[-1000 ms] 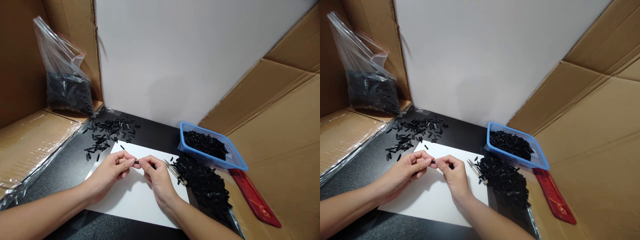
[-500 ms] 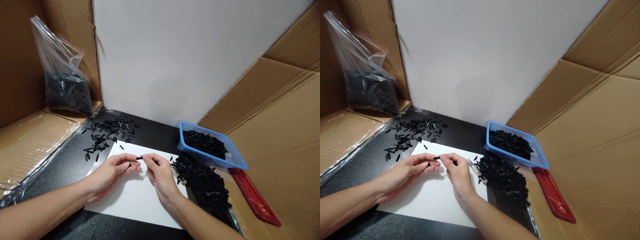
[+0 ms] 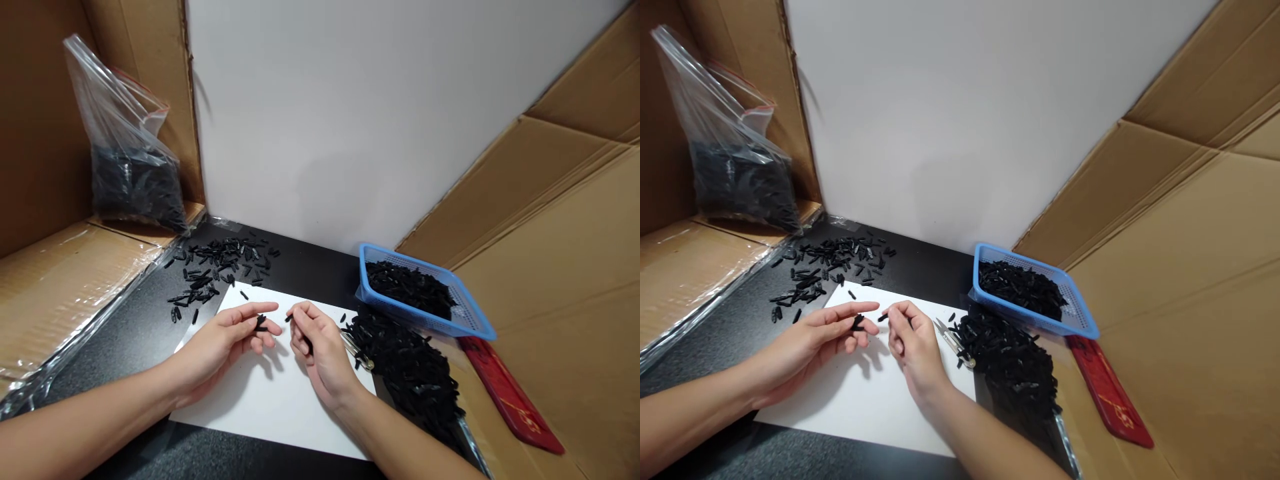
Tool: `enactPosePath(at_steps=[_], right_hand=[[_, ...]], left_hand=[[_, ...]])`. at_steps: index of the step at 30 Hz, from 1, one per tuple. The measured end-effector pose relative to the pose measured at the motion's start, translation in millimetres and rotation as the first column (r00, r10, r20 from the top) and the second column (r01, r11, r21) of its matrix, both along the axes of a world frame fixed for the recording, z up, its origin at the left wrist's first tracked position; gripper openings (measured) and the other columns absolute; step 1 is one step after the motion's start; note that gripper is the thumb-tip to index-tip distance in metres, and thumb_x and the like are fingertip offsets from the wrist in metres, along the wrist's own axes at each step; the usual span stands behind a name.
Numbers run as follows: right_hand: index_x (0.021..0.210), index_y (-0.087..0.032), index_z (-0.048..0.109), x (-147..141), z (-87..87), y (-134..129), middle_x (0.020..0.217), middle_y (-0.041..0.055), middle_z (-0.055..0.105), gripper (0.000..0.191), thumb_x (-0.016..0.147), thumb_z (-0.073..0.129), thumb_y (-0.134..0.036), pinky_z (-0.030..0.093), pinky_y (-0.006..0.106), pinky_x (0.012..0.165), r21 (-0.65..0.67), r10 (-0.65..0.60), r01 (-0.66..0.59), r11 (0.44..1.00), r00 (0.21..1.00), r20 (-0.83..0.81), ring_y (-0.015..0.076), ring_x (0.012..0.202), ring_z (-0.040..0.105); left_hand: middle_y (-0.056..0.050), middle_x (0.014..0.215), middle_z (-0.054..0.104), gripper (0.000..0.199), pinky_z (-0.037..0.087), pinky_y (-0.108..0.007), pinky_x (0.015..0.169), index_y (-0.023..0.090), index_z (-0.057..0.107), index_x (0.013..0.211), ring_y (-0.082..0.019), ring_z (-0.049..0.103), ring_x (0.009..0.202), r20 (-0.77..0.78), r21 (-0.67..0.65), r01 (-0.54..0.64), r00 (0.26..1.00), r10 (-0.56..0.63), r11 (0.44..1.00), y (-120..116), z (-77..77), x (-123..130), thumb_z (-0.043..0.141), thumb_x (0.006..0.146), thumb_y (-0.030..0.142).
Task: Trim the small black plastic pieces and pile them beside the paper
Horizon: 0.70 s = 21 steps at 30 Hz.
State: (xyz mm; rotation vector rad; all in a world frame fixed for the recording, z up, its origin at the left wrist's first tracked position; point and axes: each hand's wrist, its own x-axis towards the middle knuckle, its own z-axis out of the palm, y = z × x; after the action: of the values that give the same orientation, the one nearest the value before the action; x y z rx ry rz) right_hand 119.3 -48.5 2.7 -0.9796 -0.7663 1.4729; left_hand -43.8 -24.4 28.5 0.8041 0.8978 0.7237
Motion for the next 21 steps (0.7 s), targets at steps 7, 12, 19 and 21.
enactPosePath(at_steps=[7,12,19,21], right_hand=[[0.082,-0.018,0.062,-3.7,-4.5,0.5,0.055,-0.0061,0.047,0.03,0.08,0.062,-0.048,0.01,0.021,0.038,-0.048,0.126,-0.124,0.991,0.991,0.049,0.006,0.04,0.023],[0.068,-0.017,0.068,-6.3,-4.6,0.5,0.054,-0.0026,0.055,0.022,0.071,0.075,-0.037,0.031,0.024,0.049,0.069,0.065,-0.091,0.994,0.95,0.307,0.0109,0.051,0.043],[0.067,-0.017,0.072,-3.3,-4.3,0.6,0.05,-0.0038,0.05,0.018,0.067,0.077,-0.035,0.022,0.025,0.044,0.058,-0.025,0.009,0.998,0.959,0.282,0.0095,0.047,0.031],[0.069,-0.017,0.073,-3.8,-5.2,0.6,0.051,-0.004,0.05,0.019,0.066,0.078,-0.036,0.021,0.024,0.043,0.038,-0.016,0.007,0.999,0.966,0.258,0.0089,0.046,0.03]], left_hand=[[-0.004,0.076,0.07,0.044,0.042,-0.026,0.06,0.017,0.052,0.123,-0.012,0.058,0.058,-0.038,0.172,0.098,0.995,-0.093,0.98,-2.2,-5.6,-0.8,0.063,0.083,0.032],[-0.001,0.066,0.069,0.049,0.042,-0.026,0.055,0.018,0.049,0.12,-0.013,0.059,0.052,-0.108,0.215,0.167,0.983,-0.146,0.962,-5.0,-4.0,0.9,0.063,0.081,0.043],[-0.004,0.075,0.072,0.024,0.039,-0.023,0.051,0.019,0.052,0.086,-0.013,0.062,0.057,-0.087,0.252,0.113,0.992,-0.094,0.961,-1.2,-9.3,0.1,0.061,0.084,0.041],[-0.004,0.076,0.072,0.023,0.039,-0.022,0.051,0.019,0.052,0.085,-0.012,0.06,0.056,-0.095,0.268,0.116,0.991,-0.094,0.956,0.0,-9.7,-0.5,0.061,0.084,0.04]])
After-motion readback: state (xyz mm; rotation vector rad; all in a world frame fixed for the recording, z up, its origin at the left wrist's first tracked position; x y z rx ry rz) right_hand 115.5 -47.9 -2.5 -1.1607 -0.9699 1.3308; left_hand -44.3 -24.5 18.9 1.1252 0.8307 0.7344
